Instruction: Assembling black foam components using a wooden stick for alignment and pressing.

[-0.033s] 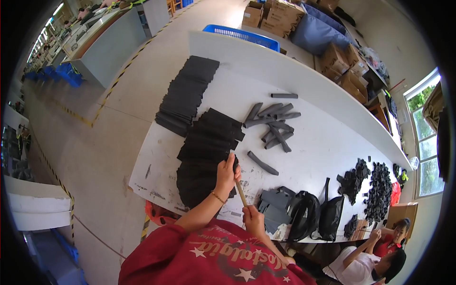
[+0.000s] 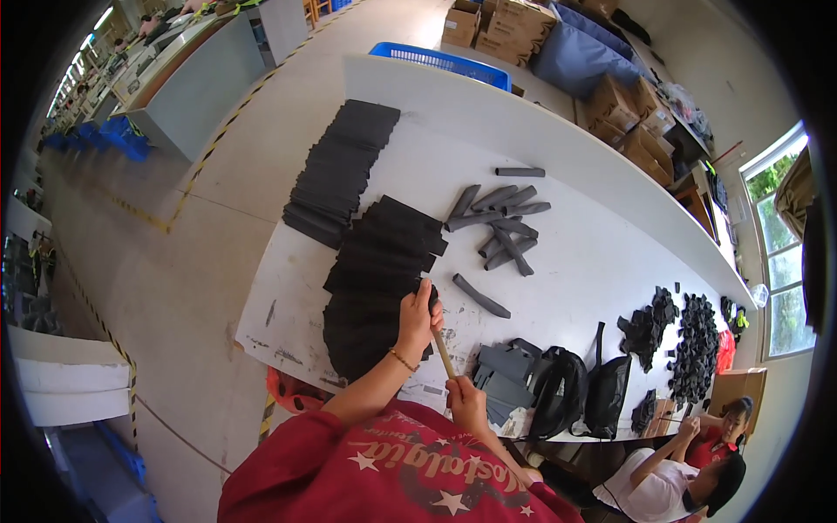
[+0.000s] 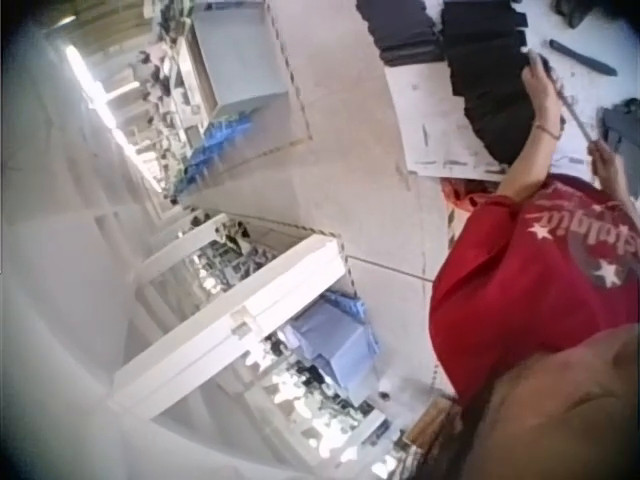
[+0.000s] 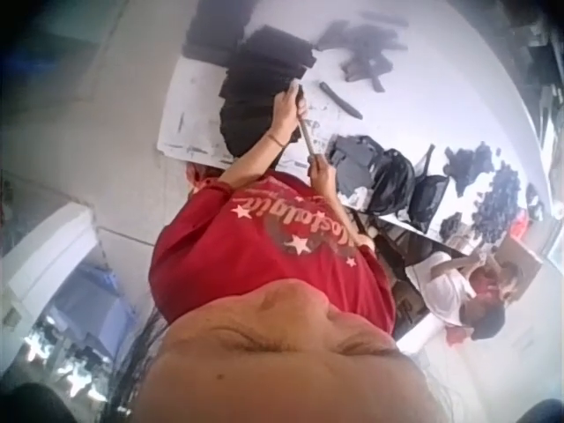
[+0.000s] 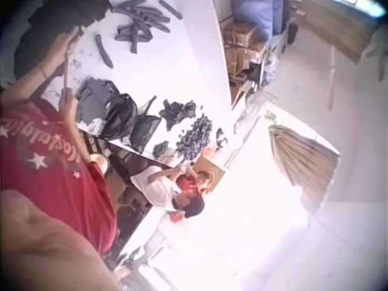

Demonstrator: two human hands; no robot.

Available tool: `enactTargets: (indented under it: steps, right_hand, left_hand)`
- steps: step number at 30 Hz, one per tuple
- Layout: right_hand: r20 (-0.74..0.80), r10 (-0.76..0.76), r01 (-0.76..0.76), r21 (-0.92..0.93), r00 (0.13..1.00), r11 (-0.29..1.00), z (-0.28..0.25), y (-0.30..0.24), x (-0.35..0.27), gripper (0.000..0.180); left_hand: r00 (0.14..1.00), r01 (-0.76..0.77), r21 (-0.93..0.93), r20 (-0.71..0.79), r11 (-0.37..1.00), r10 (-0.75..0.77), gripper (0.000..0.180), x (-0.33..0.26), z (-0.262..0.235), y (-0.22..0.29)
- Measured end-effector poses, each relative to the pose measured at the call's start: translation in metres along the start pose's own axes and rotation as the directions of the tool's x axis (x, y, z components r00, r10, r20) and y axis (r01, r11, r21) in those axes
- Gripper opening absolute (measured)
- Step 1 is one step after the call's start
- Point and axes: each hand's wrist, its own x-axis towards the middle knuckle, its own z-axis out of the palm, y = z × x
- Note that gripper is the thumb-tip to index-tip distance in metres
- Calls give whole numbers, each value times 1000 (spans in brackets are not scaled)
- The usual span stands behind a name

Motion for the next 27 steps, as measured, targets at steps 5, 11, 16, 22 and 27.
enactTargets:
  steps: [5,11,16,22,27]
  right_hand:
    - [-125,20,-23,-19,992,1000,-4,12,-9,18]
    - [-279,-44,47,3,959,999,9,-9,31,18]
    - [-256,-91,78,-61,962,995,14,7,35,19]
    - [-258,-137,123,-72,956,990,19,-4,38,18]
    - [-132,-120,106,-110,984,988,19,10,20,20]
  left_hand:
    - [982,-108,206,172,973,72,44,-9,15,-13]
    - [960,-44,237,279,970,-25,39,-43,27,-29]
    - [980,-65,60,192,996,52,41,-14,26,-5]
    - [988,-116,2,99,993,115,28,-8,33,4]
    - [959,-252,134,-95,958,266,27,22,23,16]
